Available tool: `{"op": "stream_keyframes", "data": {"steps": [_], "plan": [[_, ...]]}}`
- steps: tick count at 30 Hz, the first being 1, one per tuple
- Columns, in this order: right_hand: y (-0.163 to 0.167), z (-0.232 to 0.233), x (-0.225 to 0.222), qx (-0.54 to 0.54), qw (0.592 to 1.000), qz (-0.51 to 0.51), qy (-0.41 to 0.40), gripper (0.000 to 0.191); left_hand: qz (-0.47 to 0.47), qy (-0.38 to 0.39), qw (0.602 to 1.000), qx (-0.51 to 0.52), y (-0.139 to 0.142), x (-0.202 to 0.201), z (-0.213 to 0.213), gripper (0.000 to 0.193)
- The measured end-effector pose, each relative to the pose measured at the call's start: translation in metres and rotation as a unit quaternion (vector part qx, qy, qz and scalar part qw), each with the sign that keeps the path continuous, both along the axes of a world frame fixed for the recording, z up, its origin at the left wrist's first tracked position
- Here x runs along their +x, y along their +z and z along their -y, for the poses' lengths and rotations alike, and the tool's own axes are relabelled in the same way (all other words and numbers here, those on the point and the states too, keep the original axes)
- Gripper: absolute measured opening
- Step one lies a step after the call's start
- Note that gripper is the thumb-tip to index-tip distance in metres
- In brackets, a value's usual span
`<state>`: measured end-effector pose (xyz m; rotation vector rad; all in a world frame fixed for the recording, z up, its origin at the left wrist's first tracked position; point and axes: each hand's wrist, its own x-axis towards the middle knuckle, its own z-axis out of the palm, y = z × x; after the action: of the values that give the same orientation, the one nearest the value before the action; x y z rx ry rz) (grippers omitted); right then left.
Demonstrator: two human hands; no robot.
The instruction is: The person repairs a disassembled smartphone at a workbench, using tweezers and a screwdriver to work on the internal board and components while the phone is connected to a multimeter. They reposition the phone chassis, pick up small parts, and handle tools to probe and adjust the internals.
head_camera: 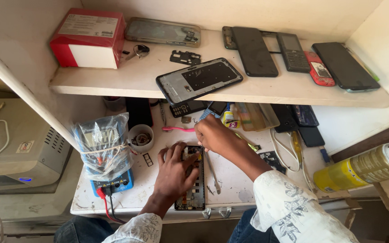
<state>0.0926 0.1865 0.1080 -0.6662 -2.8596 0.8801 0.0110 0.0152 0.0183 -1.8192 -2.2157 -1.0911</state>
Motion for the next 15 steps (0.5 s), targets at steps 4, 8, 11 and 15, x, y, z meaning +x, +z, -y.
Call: {"op": "stream_keyframes", "data": {"steps": [4,8,11,15], "plan": [[0.003,0.004,0.003,-0.022,0.999,-0.030,-0.011,0.011,-0.004,0.003,1.000,0.002,0.001,0.001,0.000,0.044],[-0.001,0.001,0.005,0.045,0.997,-0.048,0.047,0.007,-0.003,0.001,1.000,-0.007,-0.001,0.001,0.001,0.043],[-0.005,-0.002,-0.001,0.104,0.989,-0.037,0.101,0.007,-0.016,0.001,1.000,-0.006,-0.004,0.000,0.001,0.044],[-0.015,0.007,0.000,0.112,0.987,-0.068,0.095,0.006,-0.064,0.050,0.997,-0.007,-0.009,0.001,-0.002,0.046]]}}
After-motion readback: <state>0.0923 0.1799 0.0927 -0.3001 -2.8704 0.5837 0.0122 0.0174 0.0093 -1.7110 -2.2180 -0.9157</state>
